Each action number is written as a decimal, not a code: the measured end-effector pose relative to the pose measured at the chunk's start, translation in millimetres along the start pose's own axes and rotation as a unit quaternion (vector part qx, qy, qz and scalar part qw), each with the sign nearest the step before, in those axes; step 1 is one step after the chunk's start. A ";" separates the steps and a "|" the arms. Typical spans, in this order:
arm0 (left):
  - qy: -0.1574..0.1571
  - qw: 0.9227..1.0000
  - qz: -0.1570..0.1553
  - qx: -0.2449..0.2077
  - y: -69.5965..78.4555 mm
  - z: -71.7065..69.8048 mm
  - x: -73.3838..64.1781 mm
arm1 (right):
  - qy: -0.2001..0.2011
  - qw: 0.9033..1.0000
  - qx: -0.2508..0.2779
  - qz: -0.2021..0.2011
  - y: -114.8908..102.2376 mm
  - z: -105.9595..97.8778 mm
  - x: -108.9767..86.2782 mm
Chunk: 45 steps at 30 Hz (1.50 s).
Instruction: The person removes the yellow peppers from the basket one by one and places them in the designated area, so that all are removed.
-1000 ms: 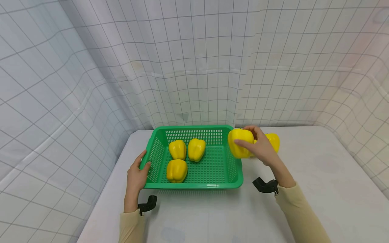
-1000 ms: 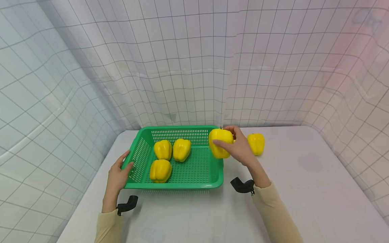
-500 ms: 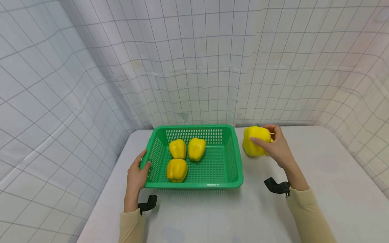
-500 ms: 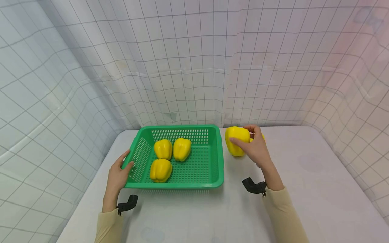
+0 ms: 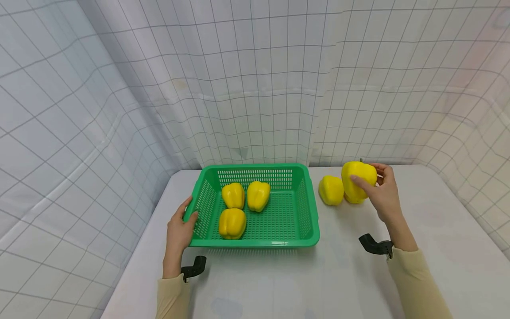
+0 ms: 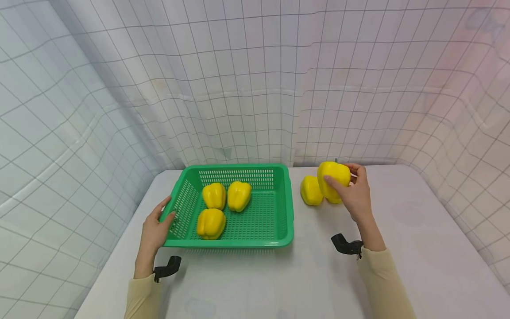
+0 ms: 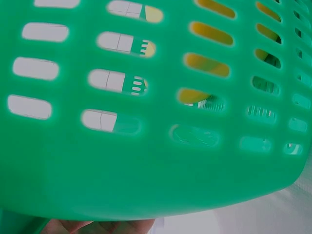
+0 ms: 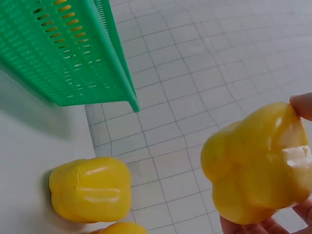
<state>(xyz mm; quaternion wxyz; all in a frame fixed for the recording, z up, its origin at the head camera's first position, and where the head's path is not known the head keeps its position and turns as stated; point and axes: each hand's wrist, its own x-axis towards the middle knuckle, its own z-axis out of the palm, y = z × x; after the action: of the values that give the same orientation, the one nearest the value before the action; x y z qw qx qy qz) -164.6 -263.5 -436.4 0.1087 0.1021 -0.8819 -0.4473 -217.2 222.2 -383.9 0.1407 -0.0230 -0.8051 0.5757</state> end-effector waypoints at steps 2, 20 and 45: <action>0.000 1.000 -0.001 0.000 -0.3 0.3 0.0 | 0.012 1.000 0.002 0.003 5.6 -2.8 3.3; -0.002 1.000 -0.005 -0.004 1.5 0.9 -0.5 | 0.048 0.998 -0.037 0.020 55.1 -32.2 31.3; 0.000 1.000 -0.004 0.000 1.1 -0.7 0.0 | 0.019 0.990 -0.103 0.094 104.3 -47.6 56.2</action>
<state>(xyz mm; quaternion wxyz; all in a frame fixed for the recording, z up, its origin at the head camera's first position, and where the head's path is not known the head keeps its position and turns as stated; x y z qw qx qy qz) -164.5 -263.4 -435.1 0.1070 0.1052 -0.8816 -0.4475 -272.1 312.3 -455.9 0.0986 -0.1239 -0.8517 0.4995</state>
